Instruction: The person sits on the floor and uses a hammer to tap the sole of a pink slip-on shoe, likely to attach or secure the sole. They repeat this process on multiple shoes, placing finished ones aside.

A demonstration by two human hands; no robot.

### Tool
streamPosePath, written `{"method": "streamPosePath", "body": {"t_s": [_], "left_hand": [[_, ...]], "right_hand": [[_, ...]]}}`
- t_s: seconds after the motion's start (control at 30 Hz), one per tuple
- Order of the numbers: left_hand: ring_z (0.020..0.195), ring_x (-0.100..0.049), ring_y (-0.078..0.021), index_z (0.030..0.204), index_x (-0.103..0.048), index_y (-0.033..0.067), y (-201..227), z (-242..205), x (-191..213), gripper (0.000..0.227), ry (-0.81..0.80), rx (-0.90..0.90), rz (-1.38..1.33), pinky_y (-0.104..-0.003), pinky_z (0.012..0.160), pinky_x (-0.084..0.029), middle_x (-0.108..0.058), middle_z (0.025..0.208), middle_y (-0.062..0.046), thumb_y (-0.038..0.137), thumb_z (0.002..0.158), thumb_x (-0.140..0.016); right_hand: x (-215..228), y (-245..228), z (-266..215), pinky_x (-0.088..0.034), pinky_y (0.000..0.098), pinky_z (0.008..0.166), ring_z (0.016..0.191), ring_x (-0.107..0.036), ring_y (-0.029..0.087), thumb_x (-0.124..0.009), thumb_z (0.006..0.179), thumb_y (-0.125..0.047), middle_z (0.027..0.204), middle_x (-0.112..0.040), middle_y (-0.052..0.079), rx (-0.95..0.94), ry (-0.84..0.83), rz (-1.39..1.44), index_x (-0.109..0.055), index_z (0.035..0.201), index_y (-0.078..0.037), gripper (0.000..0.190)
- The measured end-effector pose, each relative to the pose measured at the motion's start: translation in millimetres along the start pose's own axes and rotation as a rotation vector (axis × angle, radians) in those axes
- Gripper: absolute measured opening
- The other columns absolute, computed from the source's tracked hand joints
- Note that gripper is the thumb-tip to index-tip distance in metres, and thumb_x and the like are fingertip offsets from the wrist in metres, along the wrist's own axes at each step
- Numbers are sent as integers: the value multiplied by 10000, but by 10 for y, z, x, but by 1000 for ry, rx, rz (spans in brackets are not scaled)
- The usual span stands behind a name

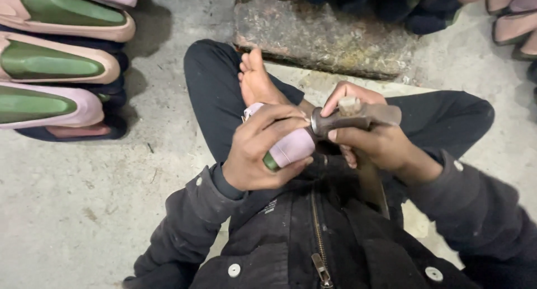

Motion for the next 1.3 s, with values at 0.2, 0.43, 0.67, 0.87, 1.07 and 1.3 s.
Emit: {"method": "streamPosePath", "body": {"t_s": [0.2, 0.43, 0.67, 0.87, 1.07, 1.3], "left_hand": [[967, -639, -291, 1095, -630, 14, -123, 120, 480, 391, 197, 129, 166, -403, 889, -538, -660, 1068, -148, 262, 846, -801], [928, -586, -289, 1113, -619, 33, -268, 161, 617, 403, 192, 158, 199, -391, 842, -492, -581, 1003, -141, 309, 863, -773], [948, -685, -317, 1099, -690, 19, -304, 220, 655, 487, 226, 119, -30, -422, 870, -527, -629, 1042, -162, 323, 765, -871], [969, -628, -275, 1138, -654, 14, -259, 244, 621, 549, 142, 99, -136, -418, 860, -493, -609, 1087, -172, 355, 763, -863], [918, -610, -297, 1234, -591, -13, -254, 200, 534, 626, 96, 58, -137, -403, 796, -465, -588, 1045, -160, 295, 769, -874], [883, -660, -393, 1179, -652, -17, -75, 351, 400, 492, -17, -1, -137, -460, 781, -511, -640, 1041, -192, 242, 797, -823]], "right_hand": [[-164, -186, 81, -467, 261, 787, 874, -623, 132, -710, 871, -187, 1011, -662, 35, 325, 188, -551, -624, 1047, -83, 222], [-360, -337, 137, -423, 288, 588, 617, -569, 104, -701, 940, -255, 867, -662, 2, 394, 401, -727, -624, 1038, -116, 186], [-246, -312, 159, -491, 297, 434, 427, -649, 258, -756, 798, -279, 542, -629, 23, 406, 438, -615, -711, 1003, -232, 215], [-393, -389, 138, -569, 304, 485, 467, -683, 229, -620, 887, -332, 578, -665, -33, 501, 427, -612, -710, 935, -239, 137], [-396, -439, 56, -558, 322, 447, 468, -681, 298, -635, 916, -283, 574, -662, 67, 649, 273, -621, -711, 923, -151, 153], [-442, -373, 67, -540, 416, 430, 482, -674, 316, -664, 886, -183, 642, -629, 122, 630, -192, -963, -603, 1137, -71, 281]]}}
Point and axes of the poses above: each hand's wrist, its own z-axis towards the middle knuckle, its own x-axis out of the back of the hand, y = z × x, the point moved 8 cm from there along z, towards the middle knuckle
